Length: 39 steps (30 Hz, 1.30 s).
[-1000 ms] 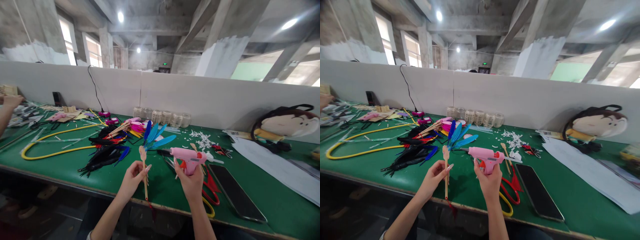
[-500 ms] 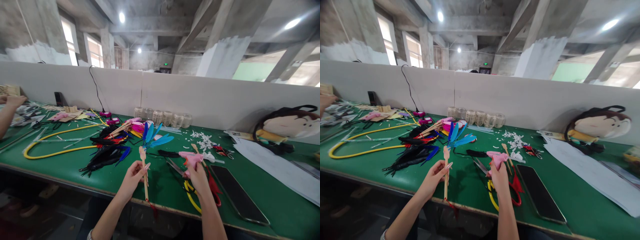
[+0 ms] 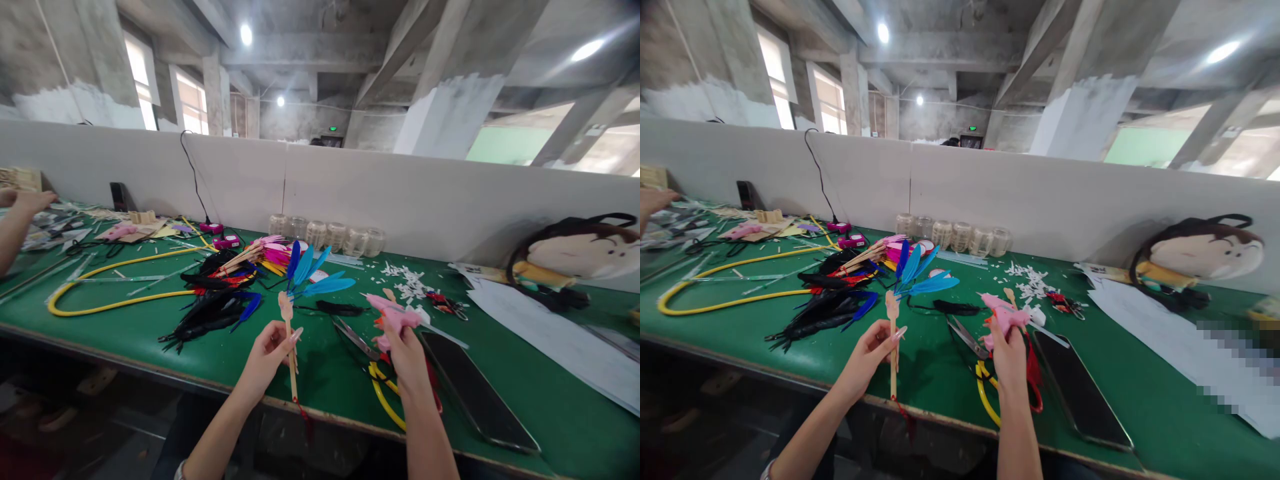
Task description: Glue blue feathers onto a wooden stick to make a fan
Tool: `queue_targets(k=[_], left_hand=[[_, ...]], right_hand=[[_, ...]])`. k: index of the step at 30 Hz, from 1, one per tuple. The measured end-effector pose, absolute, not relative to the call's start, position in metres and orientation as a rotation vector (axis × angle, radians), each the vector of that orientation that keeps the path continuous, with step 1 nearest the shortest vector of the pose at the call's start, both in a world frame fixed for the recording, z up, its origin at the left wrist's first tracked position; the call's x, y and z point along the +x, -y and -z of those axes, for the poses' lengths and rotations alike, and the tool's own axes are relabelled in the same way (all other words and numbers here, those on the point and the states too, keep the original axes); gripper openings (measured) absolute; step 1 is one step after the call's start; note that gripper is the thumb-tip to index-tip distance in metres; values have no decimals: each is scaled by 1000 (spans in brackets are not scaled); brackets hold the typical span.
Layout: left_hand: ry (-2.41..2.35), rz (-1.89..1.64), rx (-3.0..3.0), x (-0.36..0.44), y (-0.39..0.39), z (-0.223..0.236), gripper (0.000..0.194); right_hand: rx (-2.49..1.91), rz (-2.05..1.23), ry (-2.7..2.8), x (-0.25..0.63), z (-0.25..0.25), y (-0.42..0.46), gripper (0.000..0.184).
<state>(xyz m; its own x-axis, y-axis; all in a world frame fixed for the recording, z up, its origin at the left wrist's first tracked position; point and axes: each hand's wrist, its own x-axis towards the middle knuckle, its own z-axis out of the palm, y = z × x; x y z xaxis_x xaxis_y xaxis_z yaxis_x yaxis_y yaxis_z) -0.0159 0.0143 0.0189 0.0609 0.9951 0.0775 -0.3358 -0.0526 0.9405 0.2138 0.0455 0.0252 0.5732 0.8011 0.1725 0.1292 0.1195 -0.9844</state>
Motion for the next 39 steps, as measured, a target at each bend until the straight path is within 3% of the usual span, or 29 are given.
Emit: queue_targets(k=[5, 9, 14, 18, 22, 29, 39], left_hand=[[-901, -1346, 1035, -15, -15, -19, 32], [-911, -1314, 1041, -15, -15, -19, 32], [-901, -1292, 1057, -15, -16, -18, 32], [-891, -1300, 1078, -16, -17, -15, 31], [-893, -1296, 1098, -15, -17, -12, 31], [-903, -1318, 1139, -16, -18, -10, 30], [-903, -1335, 1220, -16, -19, -11, 26]], right_hand=[[-1008, -966, 431, 199, -41, -39, 33], [-716, -1066, 550, 193, -63, -22, 22], [-639, -963, 796, 186, -72, -9, 26], [-880, -869, 1051, 175, -64, -6, 27], [-1171, -553, 1246, 157, -57, 0, 26], [-1336, -295, 1531, 152, -50, -5, 22], [-1449, -45, 1596, 152, -42, -15, 16]])
